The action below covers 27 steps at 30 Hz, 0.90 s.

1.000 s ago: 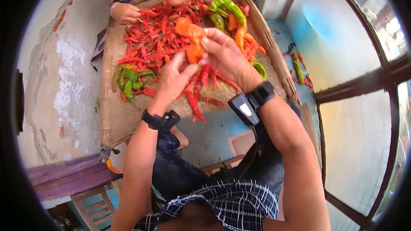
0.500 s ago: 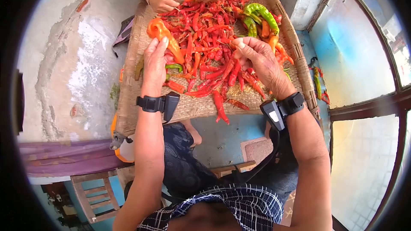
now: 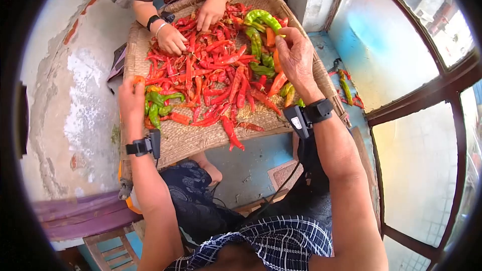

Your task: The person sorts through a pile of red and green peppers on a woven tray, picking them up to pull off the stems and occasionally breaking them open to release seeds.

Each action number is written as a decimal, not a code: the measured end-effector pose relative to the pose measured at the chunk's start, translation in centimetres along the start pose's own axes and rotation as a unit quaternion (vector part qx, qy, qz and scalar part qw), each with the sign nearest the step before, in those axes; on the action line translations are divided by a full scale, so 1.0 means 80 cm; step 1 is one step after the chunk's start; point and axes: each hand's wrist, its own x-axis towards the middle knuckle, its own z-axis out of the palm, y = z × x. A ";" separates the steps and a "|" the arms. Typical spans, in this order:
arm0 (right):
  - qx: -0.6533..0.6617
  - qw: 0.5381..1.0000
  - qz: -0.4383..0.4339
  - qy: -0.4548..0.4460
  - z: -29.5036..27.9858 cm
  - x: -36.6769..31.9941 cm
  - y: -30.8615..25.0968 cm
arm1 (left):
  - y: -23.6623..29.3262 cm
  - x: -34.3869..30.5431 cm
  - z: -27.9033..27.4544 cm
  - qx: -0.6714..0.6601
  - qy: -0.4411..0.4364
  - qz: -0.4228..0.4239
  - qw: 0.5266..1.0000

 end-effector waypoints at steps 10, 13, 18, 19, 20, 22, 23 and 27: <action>-0.266 0.930 -0.218 -0.128 0.028 -0.014 0.013 | 0.158 -0.092 0.094 -0.148 -0.207 0.280 0.926; -0.248 0.916 -0.226 -0.218 0.040 -0.034 0.012 | 0.172 -0.077 0.106 -0.137 -0.152 0.273 0.940; -0.285 0.890 -0.198 -0.295 0.053 -0.053 -0.004 | 0.173 -0.068 0.135 -0.069 -0.172 0.216 0.959; -0.275 0.891 -0.197 -0.302 0.055 -0.054 -0.003 | 0.170 -0.068 0.145 -0.066 -0.156 0.229 0.959; -0.264 0.893 -0.203 -0.303 0.060 -0.057 0.000 | 0.166 -0.069 0.155 -0.065 -0.140 0.246 0.957; -0.329 0.879 -0.174 -0.297 0.067 -0.061 0.003 | 0.173 -0.066 0.143 -0.069 -0.148 0.248 0.955; -0.361 0.866 -0.152 -0.313 0.069 -0.062 0.005 | 0.175 -0.065 0.138 -0.080 -0.153 0.230 0.958; -0.366 0.859 -0.159 -0.320 0.074 -0.063 0.016 | 0.174 -0.043 0.119 -0.172 -0.064 0.224 0.957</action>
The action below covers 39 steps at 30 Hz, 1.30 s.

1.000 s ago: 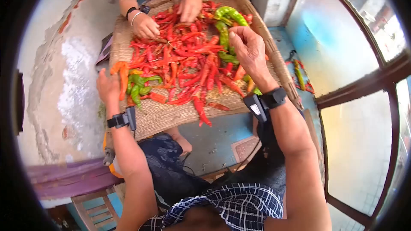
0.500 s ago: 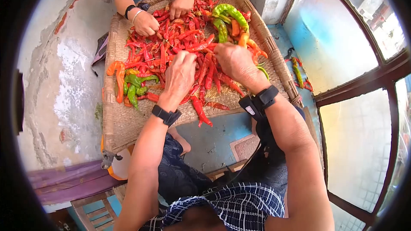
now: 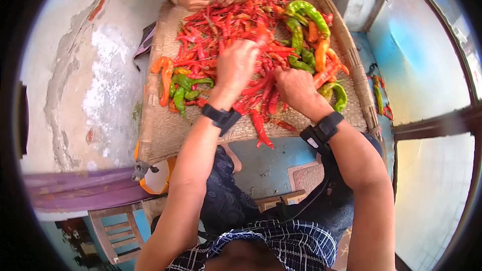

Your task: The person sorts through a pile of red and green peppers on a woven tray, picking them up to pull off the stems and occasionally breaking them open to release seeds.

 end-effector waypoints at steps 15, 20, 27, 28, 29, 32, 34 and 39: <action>0.573 0.807 0.133 0.043 -0.047 0.016 0.011 | 0.033 -0.010 -0.052 -0.193 -0.198 -0.215 0.937; 0.531 0.843 0.044 0.074 -0.036 0.012 0.014 | 0.044 -0.039 -0.020 -0.219 -0.305 -0.185 0.908; 0.492 0.862 0.095 0.079 -0.036 0.006 0.008 | -0.011 -0.007 -0.055 -0.201 -0.028 -0.249 0.947; 0.406 0.906 0.076 0.092 -0.023 0.008 0.010 | -0.037 -0.003 -0.058 -0.036 0.066 -0.182 0.980; 0.407 0.906 0.078 0.091 -0.009 0.006 0.013 | -0.059 -0.003 -0.056 0.130 0.157 -0.107 0.973; 0.118 0.990 -0.064 0.042 0.005 -0.003 0.009 | -0.036 -0.006 -0.075 0.111 0.046 -0.147 0.982; 0.086 0.995 -0.058 0.009 -0.002 -0.006 -0.005 | -0.027 -0.019 -0.056 -0.003 -0.104 -0.100 0.990; 0.076 0.995 -0.054 -0.041 -0.005 -0.005 -0.005 | 0.010 -0.061 -0.010 0.061 -0.271 0.005 0.961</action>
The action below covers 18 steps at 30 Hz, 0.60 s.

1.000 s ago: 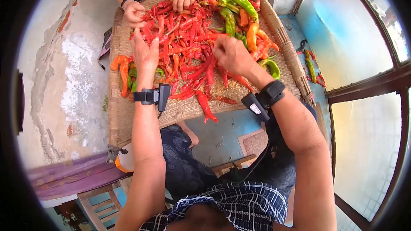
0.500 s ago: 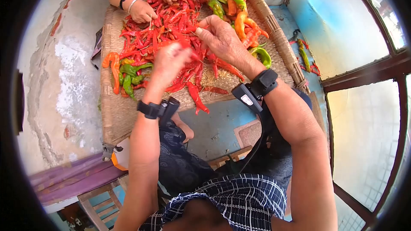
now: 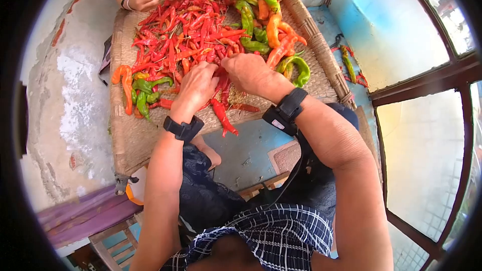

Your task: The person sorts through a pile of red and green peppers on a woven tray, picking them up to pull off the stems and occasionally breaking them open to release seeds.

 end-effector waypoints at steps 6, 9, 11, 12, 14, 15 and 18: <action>0.017 1.000 -0.007 0.002 0.004 -0.003 0.009 | -0.003 0.006 -0.004 -0.016 -0.019 -0.024 0.999; 0.030 0.999 0.007 0.013 0.000 -0.010 0.013 | -0.009 0.019 -0.024 -0.137 0.032 -0.054 0.989; 0.025 0.999 0.001 -0.024 -0.003 -0.008 0.009 | -0.020 0.027 -0.038 -0.292 0.091 -0.122 0.944; 0.025 0.999 0.002 -0.024 0.000 -0.007 0.010 | -0.027 0.031 -0.044 -0.326 0.134 -0.139 0.925; 0.042 0.999 -0.018 0.006 0.005 -0.009 0.009 | -0.044 0.035 -0.053 -0.248 0.283 -0.142 0.915; 0.041 0.999 -0.017 0.006 0.002 -0.011 0.004 | -0.047 0.034 -0.060 -0.155 0.315 -0.154 0.924; 0.009 0.999 -0.038 0.029 -0.002 -0.012 -0.004 | -0.052 0.028 -0.062 -0.029 0.326 -0.140 0.935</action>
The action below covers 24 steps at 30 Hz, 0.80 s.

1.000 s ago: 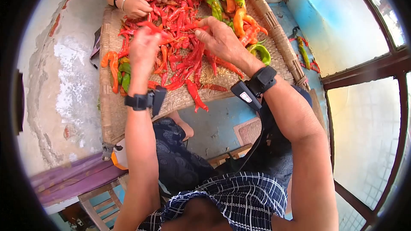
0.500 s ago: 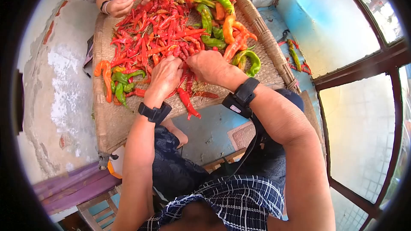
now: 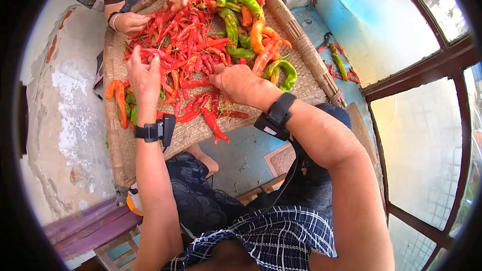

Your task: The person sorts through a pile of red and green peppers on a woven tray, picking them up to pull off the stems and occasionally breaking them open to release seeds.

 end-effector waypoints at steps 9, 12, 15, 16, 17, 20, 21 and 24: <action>-0.133 0.962 0.166 0.174 -0.051 0.003 0.034 | 0.065 -0.074 0.021 -0.008 -0.369 0.089 0.925; -0.134 0.944 0.240 0.180 -0.065 -0.010 0.060 | 0.055 -0.080 0.031 0.034 -0.361 0.147 0.920; -0.123 0.927 0.280 0.219 -0.085 -0.022 0.071 | 0.046 -0.073 0.035 0.066 -0.356 0.125 0.924; -0.123 0.927 0.280 0.219 -0.087 -0.020 0.071 | 0.044 -0.070 0.033 0.066 -0.356 0.125 0.924; -0.098 0.924 0.242 0.279 -0.086 -0.018 0.070 | 0.042 -0.067 0.029 0.016 -0.337 0.099 0.936; -0.063 0.944 0.179 0.272 -0.069 -0.005 0.048 | 0.047 -0.047 0.017 -0.057 -0.312 0.049 0.947; -0.074 0.965 0.173 0.184 -0.057 -0.006 0.043 | 0.042 -0.041 0.017 -0.116 -0.281 0.006 0.953; -0.150 0.964 0.216 0.031 -0.024 0.003 0.025 | 0.026 -0.019 0.012 -0.148 -0.167 -0.020 0.975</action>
